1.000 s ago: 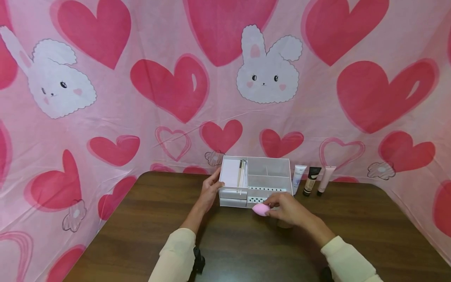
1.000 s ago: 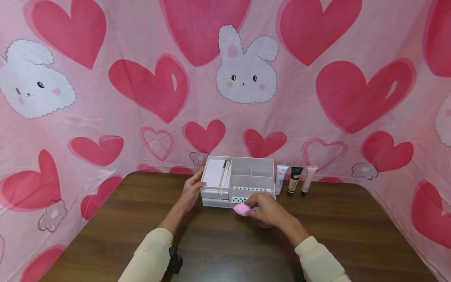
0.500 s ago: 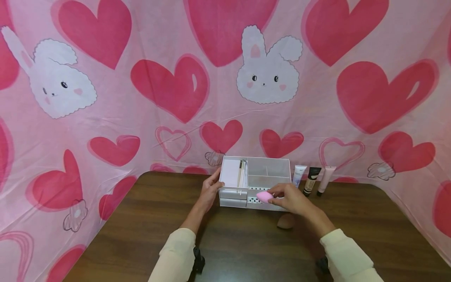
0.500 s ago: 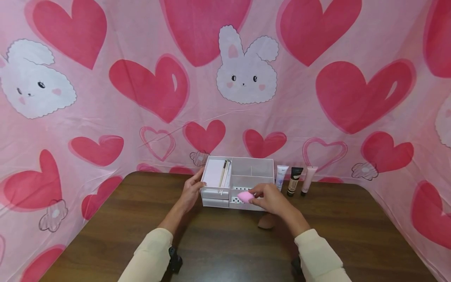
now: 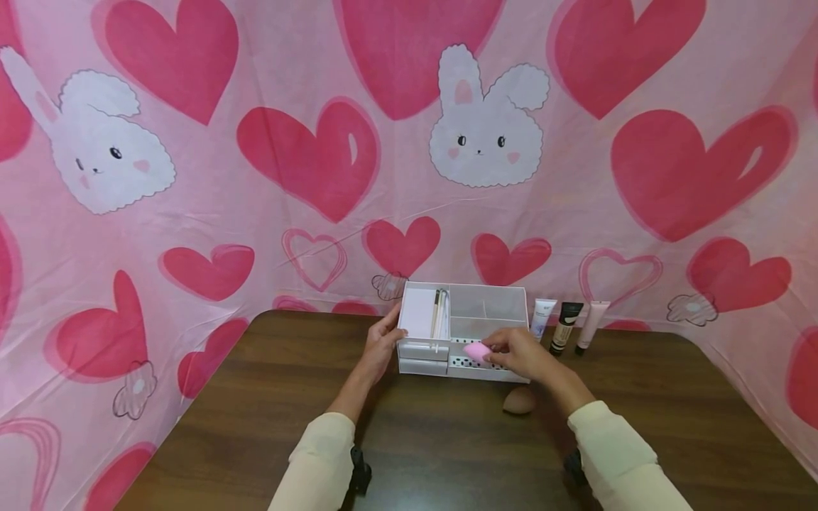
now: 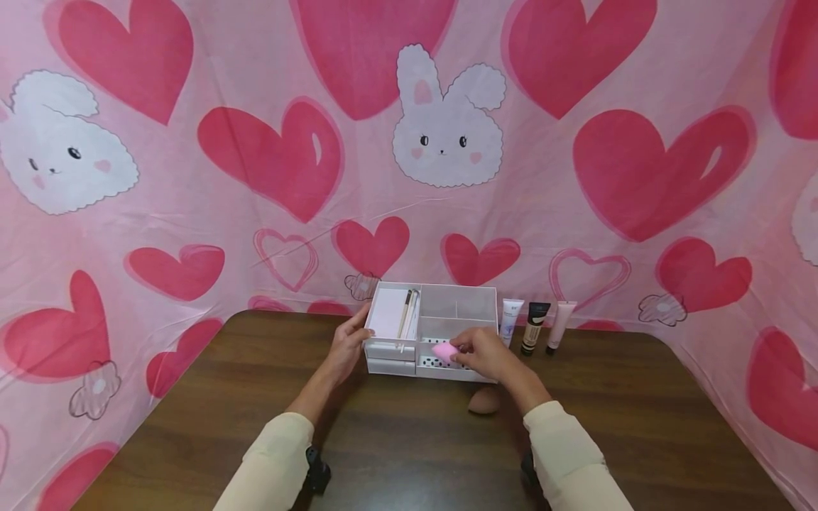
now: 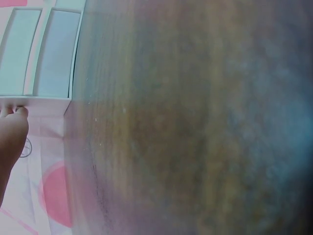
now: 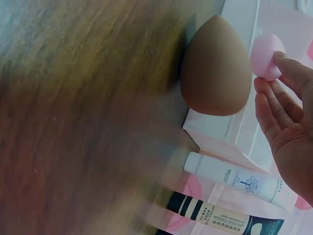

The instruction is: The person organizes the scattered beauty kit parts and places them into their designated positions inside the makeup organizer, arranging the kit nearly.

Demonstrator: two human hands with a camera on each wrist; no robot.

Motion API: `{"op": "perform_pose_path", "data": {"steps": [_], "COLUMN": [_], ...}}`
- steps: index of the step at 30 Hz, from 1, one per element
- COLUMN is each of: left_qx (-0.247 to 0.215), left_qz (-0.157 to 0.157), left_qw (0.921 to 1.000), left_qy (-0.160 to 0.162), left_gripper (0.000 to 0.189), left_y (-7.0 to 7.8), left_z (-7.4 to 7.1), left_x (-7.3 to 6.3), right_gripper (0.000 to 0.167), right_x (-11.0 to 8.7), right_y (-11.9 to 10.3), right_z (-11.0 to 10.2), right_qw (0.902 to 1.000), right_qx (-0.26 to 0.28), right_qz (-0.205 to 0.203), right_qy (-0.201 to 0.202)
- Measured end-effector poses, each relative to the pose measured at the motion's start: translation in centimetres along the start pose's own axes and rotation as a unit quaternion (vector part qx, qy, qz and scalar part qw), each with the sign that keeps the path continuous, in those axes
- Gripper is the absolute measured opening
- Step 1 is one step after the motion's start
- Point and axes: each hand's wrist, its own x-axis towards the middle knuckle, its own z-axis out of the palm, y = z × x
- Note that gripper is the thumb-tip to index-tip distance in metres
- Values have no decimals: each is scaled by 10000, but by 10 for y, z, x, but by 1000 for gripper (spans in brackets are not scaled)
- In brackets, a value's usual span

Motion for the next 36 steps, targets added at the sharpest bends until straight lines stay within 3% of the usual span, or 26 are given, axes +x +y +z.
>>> {"op": "perform_pose_path", "data": {"steps": [7,16,36], "left_qx": [10,-78,-48], "left_qz": [1,-59,-12], "left_qw": [10000,10000,10000], "left_qy": [-5,11,6], "left_gripper": [69,70,70], "left_y": [-1,1,3], "left_z": [-1,0,2], "left_x": [1,1,-2], "right_gripper": [25,29,32], "right_x": [5,10,8], "right_y": [1,3,-4], "right_z": [11,22,22], "right_qw": [9998,9984,9972], "right_qx": [152,210,185], "right_qz": [-73,393,397], "right_qy": [-69,-339,-606]}}
